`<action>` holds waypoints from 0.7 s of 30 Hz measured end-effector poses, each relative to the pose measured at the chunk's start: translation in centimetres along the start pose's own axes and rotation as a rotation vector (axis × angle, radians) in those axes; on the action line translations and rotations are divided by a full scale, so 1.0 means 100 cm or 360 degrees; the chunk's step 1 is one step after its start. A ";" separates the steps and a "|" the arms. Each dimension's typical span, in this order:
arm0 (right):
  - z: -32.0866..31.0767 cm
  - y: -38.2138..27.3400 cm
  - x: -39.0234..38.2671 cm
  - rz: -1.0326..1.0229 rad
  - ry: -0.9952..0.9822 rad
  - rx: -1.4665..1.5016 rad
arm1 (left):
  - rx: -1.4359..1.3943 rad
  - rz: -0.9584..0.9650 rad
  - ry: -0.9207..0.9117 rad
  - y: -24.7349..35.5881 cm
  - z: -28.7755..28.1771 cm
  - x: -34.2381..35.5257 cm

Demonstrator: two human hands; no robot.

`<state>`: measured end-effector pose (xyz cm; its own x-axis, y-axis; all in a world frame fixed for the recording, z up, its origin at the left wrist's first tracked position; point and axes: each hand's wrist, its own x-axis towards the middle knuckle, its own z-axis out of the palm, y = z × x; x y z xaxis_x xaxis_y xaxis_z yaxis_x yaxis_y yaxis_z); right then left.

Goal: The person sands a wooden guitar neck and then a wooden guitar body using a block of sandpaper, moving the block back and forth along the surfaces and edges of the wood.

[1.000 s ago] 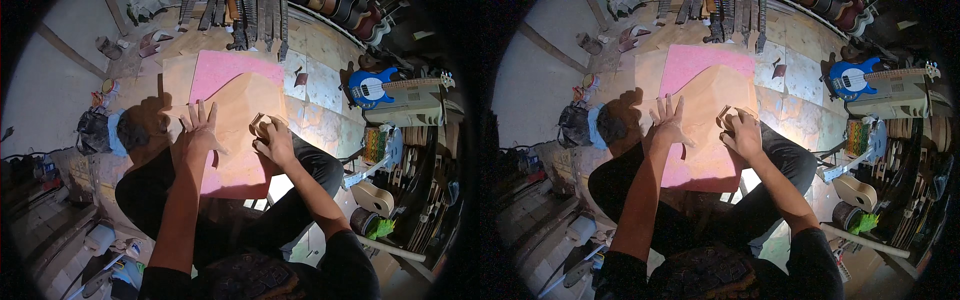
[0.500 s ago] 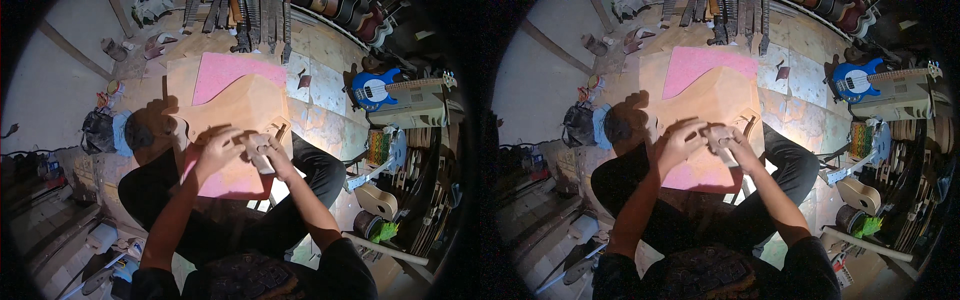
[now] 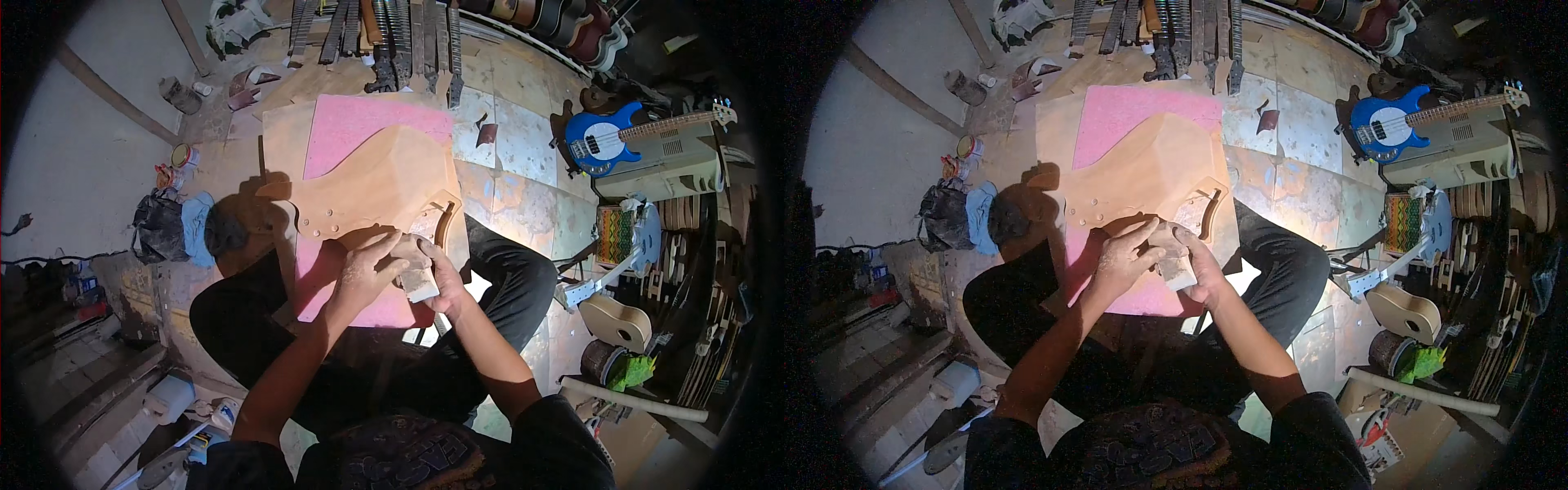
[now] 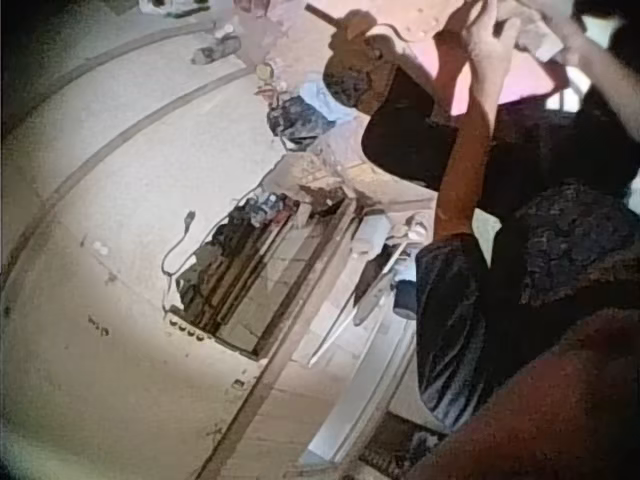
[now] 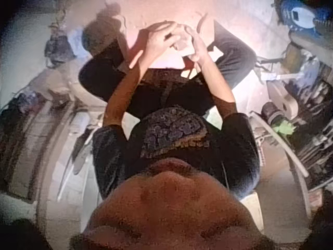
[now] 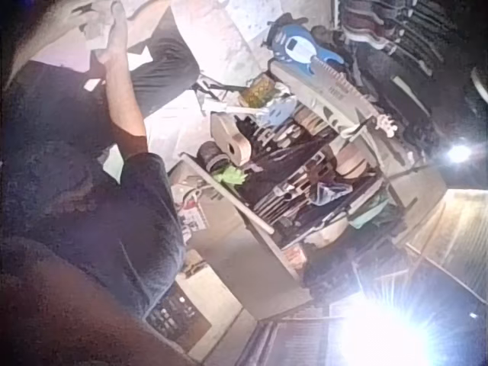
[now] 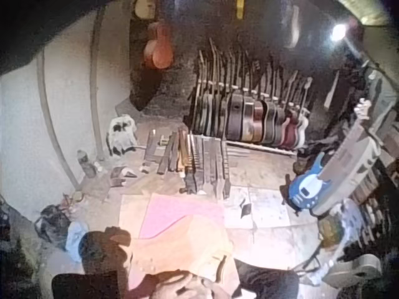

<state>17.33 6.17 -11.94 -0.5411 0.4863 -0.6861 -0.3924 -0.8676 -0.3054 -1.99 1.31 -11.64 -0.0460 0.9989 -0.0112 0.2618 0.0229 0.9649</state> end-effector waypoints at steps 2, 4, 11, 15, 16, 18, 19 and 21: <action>-0.002 0.001 0.002 0.0026 0.0058 0.0064 | 0.0028 0.0001 0.0035 0.007 0.004 0.000; 0.003 0.001 0.000 0.0019 0.0042 0.0075 | -0.0034 -0.0005 0.0013 0.000 0.006 -0.002; -0.008 -0.018 0.002 0.0047 -0.0119 -0.0085 | -0.0090 -0.0097 -0.0055 0.004 -0.002 0.017; 0.008 -0.029 0.004 0.0163 -0.0149 -0.0094 | -0.0233 -0.0158 -0.0112 0.006 -0.014 0.030; 0.010 -0.032 0.003 0.0237 -0.0166 -0.0082 | -0.0293 -0.0228 -0.0172 0.008 -0.017 0.032; 0.011 -0.034 0.003 0.0234 -0.0240 -0.0100 | -0.0414 -0.0370 -0.0293 0.010 -0.022 0.034; 0.011 -0.032 0.003 0.0235 -0.0278 -0.0105 | -0.0246 -0.0215 -0.0254 0.005 -0.023 0.035; 0.011 -0.034 0.014 -0.0216 -0.0097 -0.0793 | 0.0090 0.0093 -0.0179 -0.007 -0.029 0.041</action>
<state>17.09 9.89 -11.20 -0.5581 0.5900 -0.5835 -0.0683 -0.7334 -0.6763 -5.11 5.28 -11.57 0.0782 0.9969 0.0122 0.3147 -0.0363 0.9485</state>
